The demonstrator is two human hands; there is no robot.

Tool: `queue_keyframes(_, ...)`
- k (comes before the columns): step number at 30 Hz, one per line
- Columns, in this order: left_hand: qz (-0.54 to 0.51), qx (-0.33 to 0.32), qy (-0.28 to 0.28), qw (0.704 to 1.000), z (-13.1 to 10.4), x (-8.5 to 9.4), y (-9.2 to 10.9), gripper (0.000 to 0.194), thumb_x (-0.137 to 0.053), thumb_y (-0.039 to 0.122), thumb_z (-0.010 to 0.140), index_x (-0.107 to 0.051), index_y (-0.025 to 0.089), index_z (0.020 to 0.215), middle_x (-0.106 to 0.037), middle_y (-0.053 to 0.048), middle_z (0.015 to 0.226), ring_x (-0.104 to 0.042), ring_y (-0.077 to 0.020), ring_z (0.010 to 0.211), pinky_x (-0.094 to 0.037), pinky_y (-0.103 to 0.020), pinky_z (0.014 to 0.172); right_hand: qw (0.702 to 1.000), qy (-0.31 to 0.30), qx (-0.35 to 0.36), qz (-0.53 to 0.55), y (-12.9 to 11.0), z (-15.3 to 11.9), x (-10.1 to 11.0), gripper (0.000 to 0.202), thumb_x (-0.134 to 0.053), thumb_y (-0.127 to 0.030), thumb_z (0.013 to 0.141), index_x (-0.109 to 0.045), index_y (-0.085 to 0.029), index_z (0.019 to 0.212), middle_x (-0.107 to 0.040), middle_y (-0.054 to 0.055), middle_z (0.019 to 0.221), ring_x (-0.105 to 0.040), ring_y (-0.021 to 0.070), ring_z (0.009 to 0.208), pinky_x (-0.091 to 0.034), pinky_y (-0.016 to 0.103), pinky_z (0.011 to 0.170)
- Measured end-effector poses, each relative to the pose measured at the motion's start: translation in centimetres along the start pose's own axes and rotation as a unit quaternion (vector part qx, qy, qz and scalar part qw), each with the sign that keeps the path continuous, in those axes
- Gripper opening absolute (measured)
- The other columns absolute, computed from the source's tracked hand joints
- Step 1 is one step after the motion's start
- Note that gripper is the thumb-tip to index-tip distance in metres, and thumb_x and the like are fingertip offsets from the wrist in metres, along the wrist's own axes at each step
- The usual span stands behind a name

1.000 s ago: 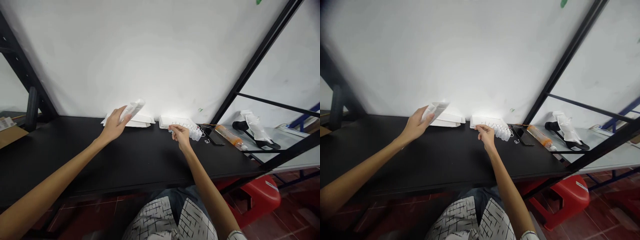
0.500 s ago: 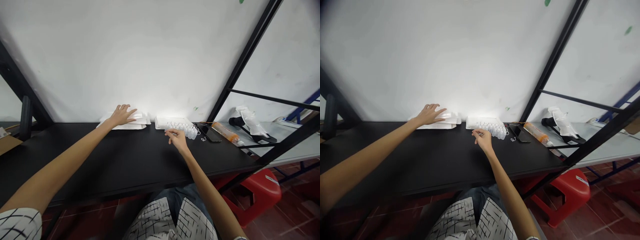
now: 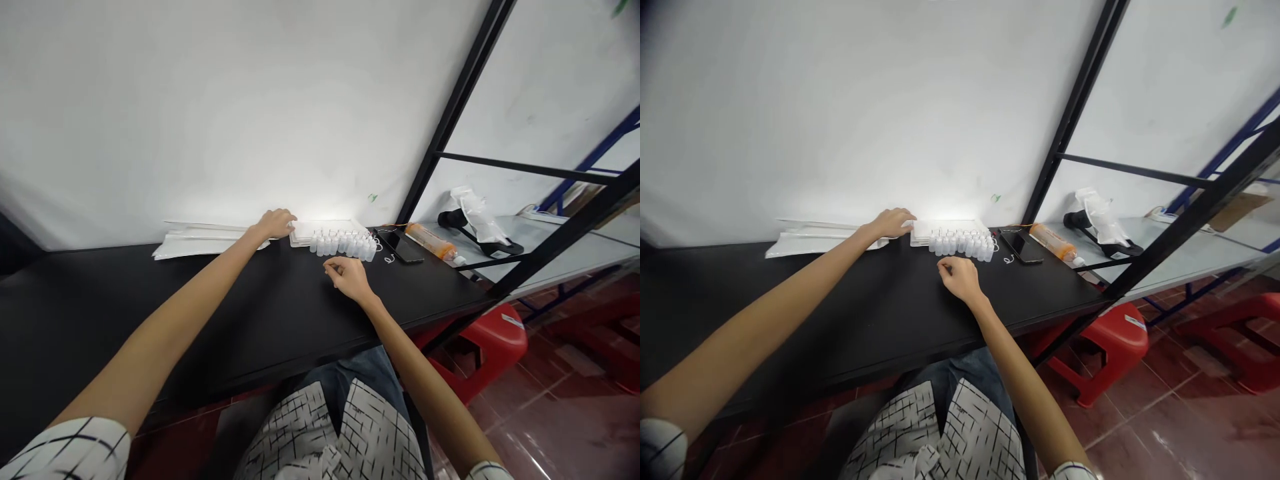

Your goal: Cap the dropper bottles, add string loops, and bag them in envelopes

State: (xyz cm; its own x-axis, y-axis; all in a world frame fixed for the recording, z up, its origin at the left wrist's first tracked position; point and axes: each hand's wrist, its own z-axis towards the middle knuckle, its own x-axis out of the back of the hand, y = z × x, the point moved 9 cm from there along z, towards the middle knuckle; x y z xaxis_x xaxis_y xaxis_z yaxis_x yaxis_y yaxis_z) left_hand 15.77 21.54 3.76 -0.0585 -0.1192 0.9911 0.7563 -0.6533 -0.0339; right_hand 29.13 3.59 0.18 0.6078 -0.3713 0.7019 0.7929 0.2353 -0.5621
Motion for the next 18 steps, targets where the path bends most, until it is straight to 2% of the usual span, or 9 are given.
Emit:
queue_keyframes(3, -0.024, -0.011, -0.051, 0.998, 2.5, -2.0, 2.2, 0.056, -0.054, 0.044, 0.087, -0.055, 0.023, 0.140, -0.055, -0.009, 0.144, -0.051, -0.0280, 0.128, -0.040, -0.036, 0.103, 0.996, -0.019, 0.023, -0.082, -0.3, -0.9, -0.2, 0.020, -0.056, -0.019, 0.086, -0.075, -0.022, 0.089, -0.076, 0.002, 0.088, -0.067, 0.0165, 0.073, -0.043, 0.025, 0.069)
queue_keyframes(6, -0.043, -0.010, -0.084, 0.995, 3.3, -3.1, 2.5, 0.060, -0.054, 0.051, 0.085, -0.057, 0.024, 0.138, -0.059, -0.009, 0.140, -0.056, -0.0297, 0.123, -0.045, -0.035, 0.097, 0.993, -0.030, 0.030, -0.107, -0.5, -1.4, -0.4, 0.021, -0.055, -0.019, 0.087, -0.076, -0.022, 0.091, -0.076, 0.002, 0.090, -0.066, 0.0161, 0.073, -0.041, 0.025, 0.067)
queue_keyframes(9, -0.055, -0.015, -0.100, 0.993, 3.4, -3.1, 2.0, 0.062, -0.056, 0.053, 0.083, -0.059, 0.022, 0.136, -0.059, -0.010, 0.139, -0.058, -0.0293, 0.120, -0.047, -0.033, 0.093, 0.993, -0.028, 0.025, -0.114, -0.6, -1.5, -0.3, 0.022, -0.054, -0.019, 0.088, -0.075, -0.022, 0.092, -0.076, 0.002, 0.091, -0.066, 0.0162, 0.075, -0.041, 0.025, 0.067)
queue_keyframes(12, -0.063, -0.028, -0.104, 0.992, 3.5, -2.8, 1.6, 0.056, -0.053, 0.052, 0.084, -0.065, 0.021, 0.130, -0.064, -0.010, 0.134, -0.061, -0.0266, 0.115, -0.047, -0.031, 0.092, 0.992, -0.035, 0.022, -0.120, -0.7, -1.4, -0.4, 0.022, -0.054, -0.019, 0.089, -0.075, -0.022, 0.092, -0.076, 0.003, 0.092, -0.067, 0.0174, 0.080, -0.042, 0.025, 0.070)
queue_keyframes(18, -0.075, -0.051, -0.087, 0.992, 3.6, -2.9, 1.5, 0.056, -0.056, 0.056, 0.081, -0.069, 0.021, 0.123, -0.070, -0.011, 0.122, -0.065, -0.0263, 0.106, -0.048, -0.030, 0.088, 0.993, -0.030, 0.015, -0.117, -0.4, -1.4, -0.4, 0.021, -0.055, -0.019, 0.088, -0.075, -0.022, 0.092, -0.076, 0.002, 0.091, -0.067, 0.0173, 0.079, -0.043, 0.025, 0.071)
